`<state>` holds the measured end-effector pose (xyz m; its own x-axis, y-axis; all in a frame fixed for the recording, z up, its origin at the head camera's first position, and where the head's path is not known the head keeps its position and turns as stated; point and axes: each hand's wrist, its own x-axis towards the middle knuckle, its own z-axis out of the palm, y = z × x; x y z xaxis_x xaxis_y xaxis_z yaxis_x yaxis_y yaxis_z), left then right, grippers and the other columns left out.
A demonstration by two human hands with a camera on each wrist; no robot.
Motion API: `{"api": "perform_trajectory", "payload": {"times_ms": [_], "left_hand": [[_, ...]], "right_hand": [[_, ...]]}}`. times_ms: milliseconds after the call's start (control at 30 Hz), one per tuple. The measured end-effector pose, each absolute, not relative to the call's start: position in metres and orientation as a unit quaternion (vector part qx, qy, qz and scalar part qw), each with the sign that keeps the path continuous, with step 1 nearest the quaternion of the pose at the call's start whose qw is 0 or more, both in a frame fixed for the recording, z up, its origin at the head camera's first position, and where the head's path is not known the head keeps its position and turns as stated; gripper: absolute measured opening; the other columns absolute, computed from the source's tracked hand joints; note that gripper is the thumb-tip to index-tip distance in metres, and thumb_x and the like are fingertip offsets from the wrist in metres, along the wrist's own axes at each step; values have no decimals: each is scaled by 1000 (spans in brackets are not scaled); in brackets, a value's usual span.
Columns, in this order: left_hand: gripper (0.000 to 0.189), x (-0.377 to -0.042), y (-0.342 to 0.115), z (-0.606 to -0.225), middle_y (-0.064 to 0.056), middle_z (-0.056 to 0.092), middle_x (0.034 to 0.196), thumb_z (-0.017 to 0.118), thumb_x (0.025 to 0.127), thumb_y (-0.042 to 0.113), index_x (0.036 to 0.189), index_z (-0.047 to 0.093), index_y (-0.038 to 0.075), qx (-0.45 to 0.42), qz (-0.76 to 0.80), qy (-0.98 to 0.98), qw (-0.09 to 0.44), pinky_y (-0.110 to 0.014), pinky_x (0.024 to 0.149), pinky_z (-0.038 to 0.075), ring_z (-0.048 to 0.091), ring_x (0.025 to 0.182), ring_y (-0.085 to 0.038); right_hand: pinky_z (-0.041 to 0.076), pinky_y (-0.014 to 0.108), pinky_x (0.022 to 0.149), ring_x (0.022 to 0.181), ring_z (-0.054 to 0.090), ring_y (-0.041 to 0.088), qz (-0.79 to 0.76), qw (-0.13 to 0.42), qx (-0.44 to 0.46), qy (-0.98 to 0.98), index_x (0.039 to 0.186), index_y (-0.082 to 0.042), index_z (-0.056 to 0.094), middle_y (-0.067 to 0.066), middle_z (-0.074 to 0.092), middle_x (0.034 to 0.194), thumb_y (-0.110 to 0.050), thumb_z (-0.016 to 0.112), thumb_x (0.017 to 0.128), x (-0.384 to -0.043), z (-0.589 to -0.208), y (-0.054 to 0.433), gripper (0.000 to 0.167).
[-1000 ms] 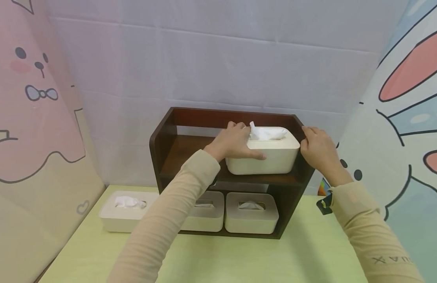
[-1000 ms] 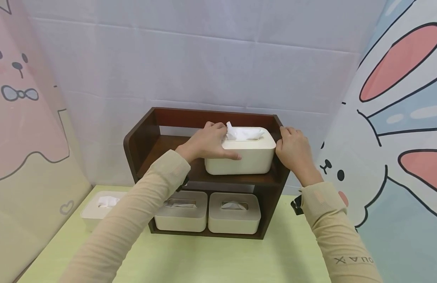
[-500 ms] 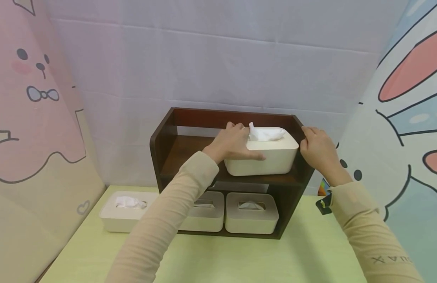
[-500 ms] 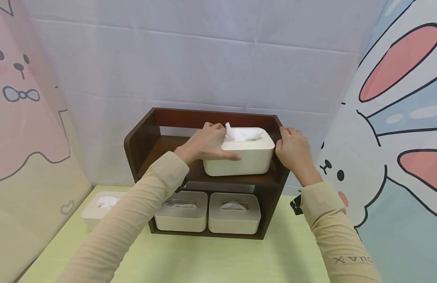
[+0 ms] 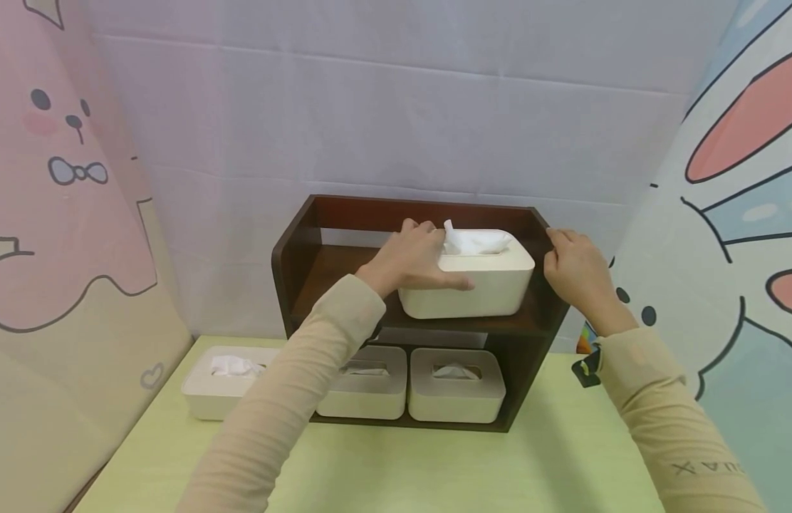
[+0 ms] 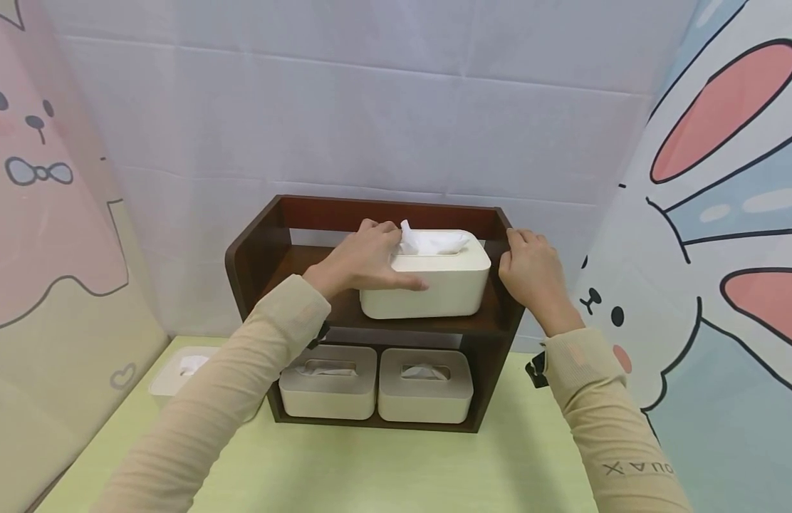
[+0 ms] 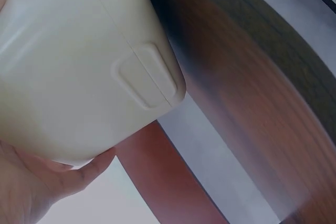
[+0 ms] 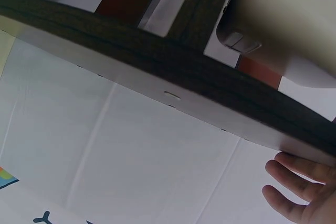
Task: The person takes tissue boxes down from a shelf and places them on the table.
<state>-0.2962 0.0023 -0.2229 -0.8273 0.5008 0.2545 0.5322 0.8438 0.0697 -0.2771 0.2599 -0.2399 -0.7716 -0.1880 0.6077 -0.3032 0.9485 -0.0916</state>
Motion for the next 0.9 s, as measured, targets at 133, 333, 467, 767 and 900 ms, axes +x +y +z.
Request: {"api": "perform_trajectory", "payload": {"times_ms": [133, 333, 467, 767, 900], "left_hand": [[90, -294, -2, -222, -2, 53, 108, 53, 61, 80, 122, 52, 13, -273, -73, -952, 117, -35, 73, 45, 42, 91, -23], [91, -290, -12, -221, -2, 53, 106, 53, 61, 80, 121, 52, 12, -274, -73, -951, 126, -35, 71, 45, 42, 88, -23], [92, -286, -20, -221, -2, 53, 107, 53, 61, 80, 121, 52, 11, -274, -76, -950, 130, -36, 72, 45, 42, 92, -24], [96, -276, -40, -221, -2, 52, 113, 52, 61, 80, 127, 50, 10, -271, -74, -950, 135, -40, 84, 43, 43, 107, -31], [94, -272, -49, -221, -2, 52, 114, 52, 62, 81, 124, 51, 11, -266, -74, -951, 139, -40, 84, 43, 43, 108, -32]], "right_hand": [[40, 58, 88, 104, 49, 49, 92, 302, 127, -940, 119, 13, 50, 32, 52, 117, -4, 39, 84, -277, -240, 259, 40], [40, 58, 88, 104, 48, 50, 92, 299, 125, -942, 119, 14, 50, 33, 51, 118, -6, 37, 85, -277, -239, 259, 41], [40, 57, 88, 104, 49, 49, 94, 303, 127, -940, 119, 13, 50, 32, 52, 118, -5, 36, 85, -277, -240, 258, 41], [40, 58, 87, 103, 49, 49, 99, 307, 135, -937, 118, 12, 51, 31, 53, 117, -5, 36, 84, -281, -241, 259, 41], [40, 57, 86, 102, 50, 49, 100, 316, 138, -933, 117, 12, 52, 30, 54, 116, -5, 38, 83, -283, -242, 260, 40]]}}
